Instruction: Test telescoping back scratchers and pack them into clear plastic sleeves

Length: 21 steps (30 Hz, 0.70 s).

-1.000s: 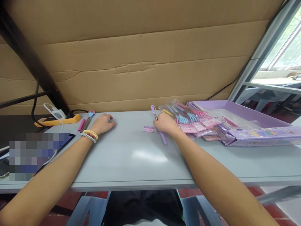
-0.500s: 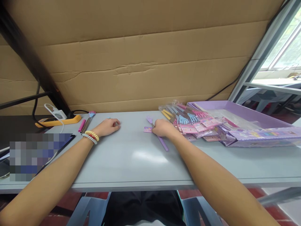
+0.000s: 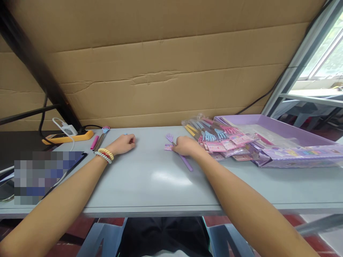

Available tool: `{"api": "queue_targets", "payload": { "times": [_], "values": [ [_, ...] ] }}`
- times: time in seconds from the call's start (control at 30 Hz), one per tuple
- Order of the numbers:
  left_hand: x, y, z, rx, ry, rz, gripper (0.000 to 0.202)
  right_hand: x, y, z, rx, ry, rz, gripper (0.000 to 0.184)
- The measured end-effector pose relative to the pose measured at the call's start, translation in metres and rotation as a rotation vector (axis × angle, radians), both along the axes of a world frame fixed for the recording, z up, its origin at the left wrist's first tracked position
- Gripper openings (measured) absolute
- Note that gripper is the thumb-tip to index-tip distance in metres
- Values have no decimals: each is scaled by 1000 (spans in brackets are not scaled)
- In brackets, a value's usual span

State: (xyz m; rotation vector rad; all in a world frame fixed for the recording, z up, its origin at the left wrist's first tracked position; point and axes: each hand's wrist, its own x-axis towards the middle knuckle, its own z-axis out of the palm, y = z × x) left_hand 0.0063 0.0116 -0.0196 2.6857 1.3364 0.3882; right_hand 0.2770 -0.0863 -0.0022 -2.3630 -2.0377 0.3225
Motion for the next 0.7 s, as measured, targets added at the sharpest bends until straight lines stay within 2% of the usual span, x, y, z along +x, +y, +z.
{"api": "queue_targets", "payload": {
  "times": [0.07, 0.13, 0.23, 0.37, 0.47, 0.53, 0.7],
  "values": [
    [-1, 1, 1, 17, 10, 54, 5, 0, -1, 0, 3, 1, -3, 31],
    [-2, 1, 2, 46, 17, 159, 10, 0, -1, 1, 7, 2, -3, 31],
    [-4, 2, 6, 136, 29, 371, 21, 0, -1, 1, 7, 4, -2, 30],
    [-13, 4, 9, 376, 99, 656, 34, -1, -2, 2, 2, 3, -3, 30],
    [-26, 10, 7, 365, 125, 827, 40, -2, -2, 2, 0, 5, -4, 31],
    [-35, 15, 4, 278, 118, 887, 43, -2, -2, 2, 1, 11, -1, 32],
    [-47, 24, -1, 192, 84, 883, 41, -1, -2, 0, 8, 16, 8, 31]
  ]
}}
